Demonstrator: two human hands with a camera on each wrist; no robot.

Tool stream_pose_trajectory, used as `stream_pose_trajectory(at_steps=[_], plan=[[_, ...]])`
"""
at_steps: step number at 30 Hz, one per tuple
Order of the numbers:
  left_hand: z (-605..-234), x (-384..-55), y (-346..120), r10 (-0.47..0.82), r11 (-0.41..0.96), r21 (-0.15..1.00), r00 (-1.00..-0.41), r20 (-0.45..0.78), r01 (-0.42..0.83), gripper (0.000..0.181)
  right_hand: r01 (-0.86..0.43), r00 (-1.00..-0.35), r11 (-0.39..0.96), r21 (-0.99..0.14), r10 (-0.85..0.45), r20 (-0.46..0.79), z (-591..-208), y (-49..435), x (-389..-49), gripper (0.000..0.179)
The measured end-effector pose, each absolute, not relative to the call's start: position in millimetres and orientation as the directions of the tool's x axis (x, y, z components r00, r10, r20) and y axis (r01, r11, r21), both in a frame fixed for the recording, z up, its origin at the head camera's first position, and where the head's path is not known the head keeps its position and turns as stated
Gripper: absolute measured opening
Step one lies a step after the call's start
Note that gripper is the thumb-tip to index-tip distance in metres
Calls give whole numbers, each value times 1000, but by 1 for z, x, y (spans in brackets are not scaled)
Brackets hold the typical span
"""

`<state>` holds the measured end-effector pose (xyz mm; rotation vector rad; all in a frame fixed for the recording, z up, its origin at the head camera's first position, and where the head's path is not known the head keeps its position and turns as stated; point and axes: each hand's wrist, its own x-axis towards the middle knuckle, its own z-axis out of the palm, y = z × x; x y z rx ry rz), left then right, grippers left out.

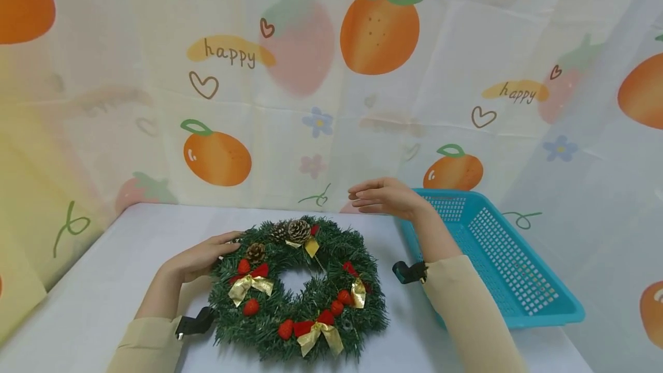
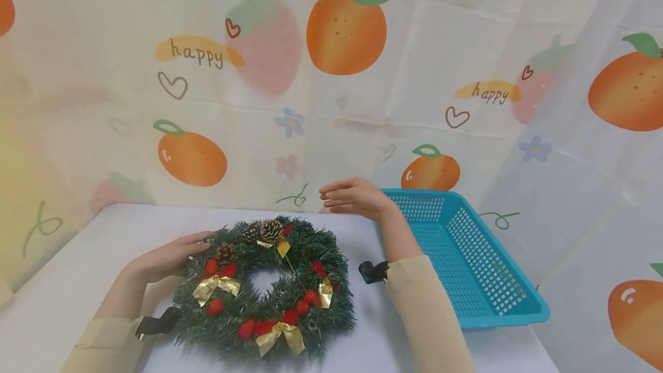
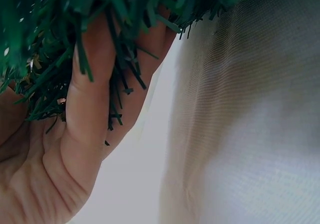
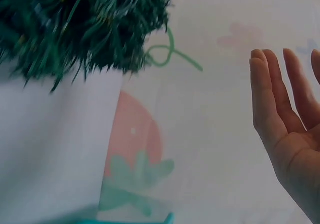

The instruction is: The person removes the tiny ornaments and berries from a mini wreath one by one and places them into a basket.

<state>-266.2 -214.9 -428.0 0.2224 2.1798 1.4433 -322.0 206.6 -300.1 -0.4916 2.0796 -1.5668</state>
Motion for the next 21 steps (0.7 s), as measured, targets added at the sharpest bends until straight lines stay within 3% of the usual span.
stream_pose_trajectory(at_steps=[10,21], plan=[[-428,-266,-215,406,423,896,-857,-318,-132,72,63,-789,255,-965,-579,-204,-306,170,-331,43],[-426,-264,-216,406,406,904,-860,-310,-134,71,38,-736,270,-962,-644,-210,-320,133,-335,45]])
